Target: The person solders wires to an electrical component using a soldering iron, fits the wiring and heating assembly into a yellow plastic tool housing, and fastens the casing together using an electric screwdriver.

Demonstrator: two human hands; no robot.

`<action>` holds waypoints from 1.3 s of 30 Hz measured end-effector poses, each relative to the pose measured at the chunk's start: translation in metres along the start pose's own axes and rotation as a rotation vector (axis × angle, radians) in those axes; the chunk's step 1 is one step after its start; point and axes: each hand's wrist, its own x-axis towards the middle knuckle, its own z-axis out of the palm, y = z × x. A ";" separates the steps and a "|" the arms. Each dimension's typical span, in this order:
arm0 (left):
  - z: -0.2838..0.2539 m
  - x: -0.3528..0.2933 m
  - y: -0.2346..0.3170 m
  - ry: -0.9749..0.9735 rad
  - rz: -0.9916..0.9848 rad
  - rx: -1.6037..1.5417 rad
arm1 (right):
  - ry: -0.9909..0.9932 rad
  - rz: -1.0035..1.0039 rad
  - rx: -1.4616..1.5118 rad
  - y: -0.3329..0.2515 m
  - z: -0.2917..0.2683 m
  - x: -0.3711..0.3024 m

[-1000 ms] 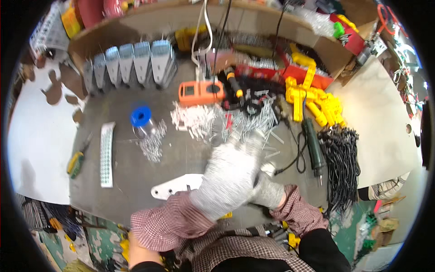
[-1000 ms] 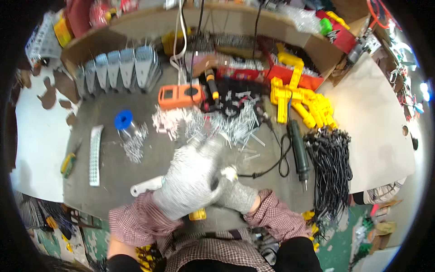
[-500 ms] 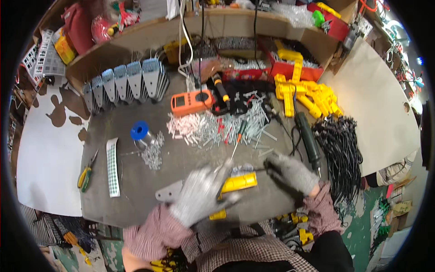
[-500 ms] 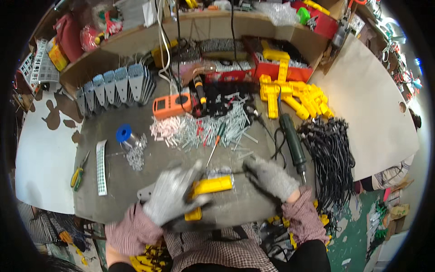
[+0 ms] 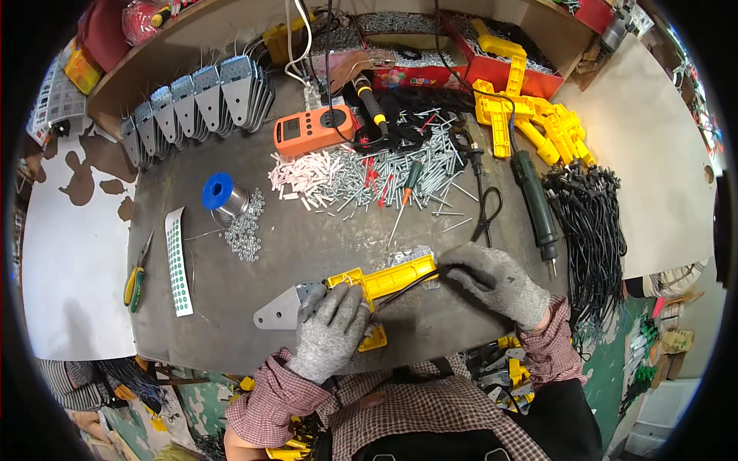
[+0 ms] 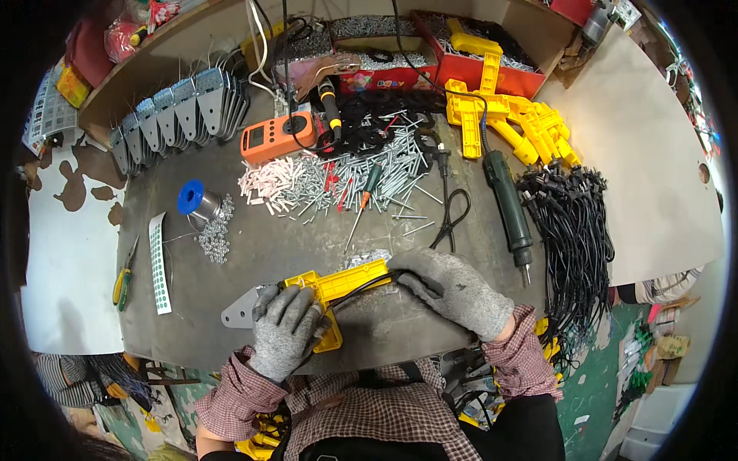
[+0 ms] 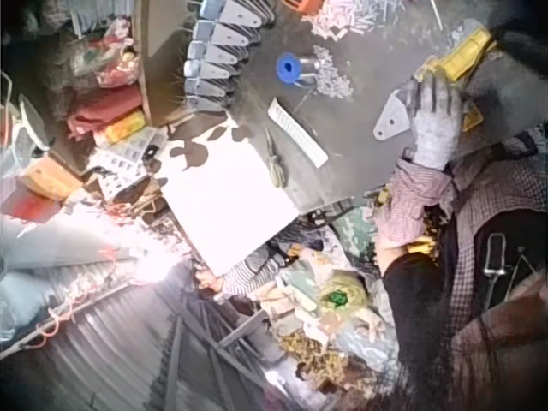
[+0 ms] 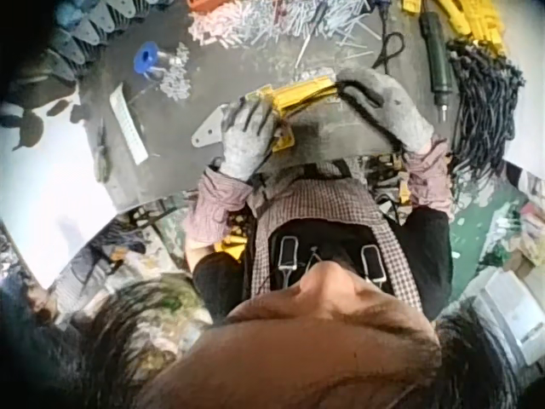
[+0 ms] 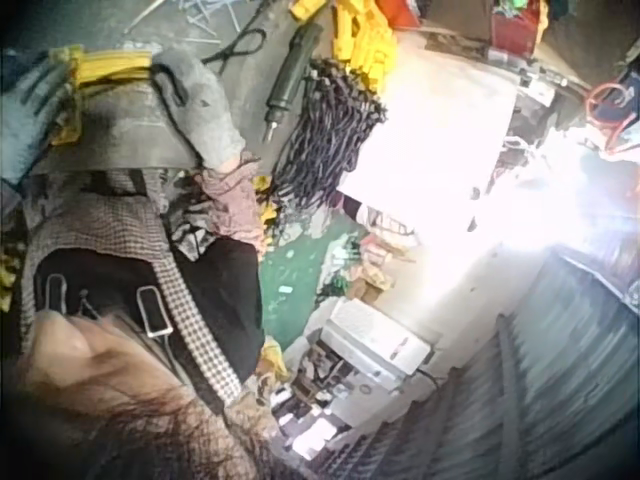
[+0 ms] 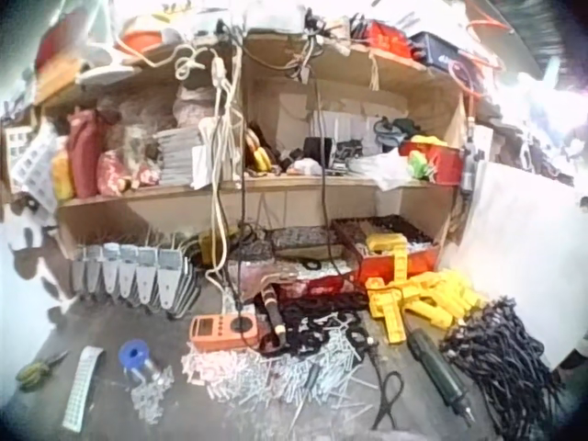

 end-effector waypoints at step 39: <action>-0.013 0.001 0.032 -0.318 -0.169 -0.308 | -0.221 -0.295 -0.271 -0.015 0.067 0.046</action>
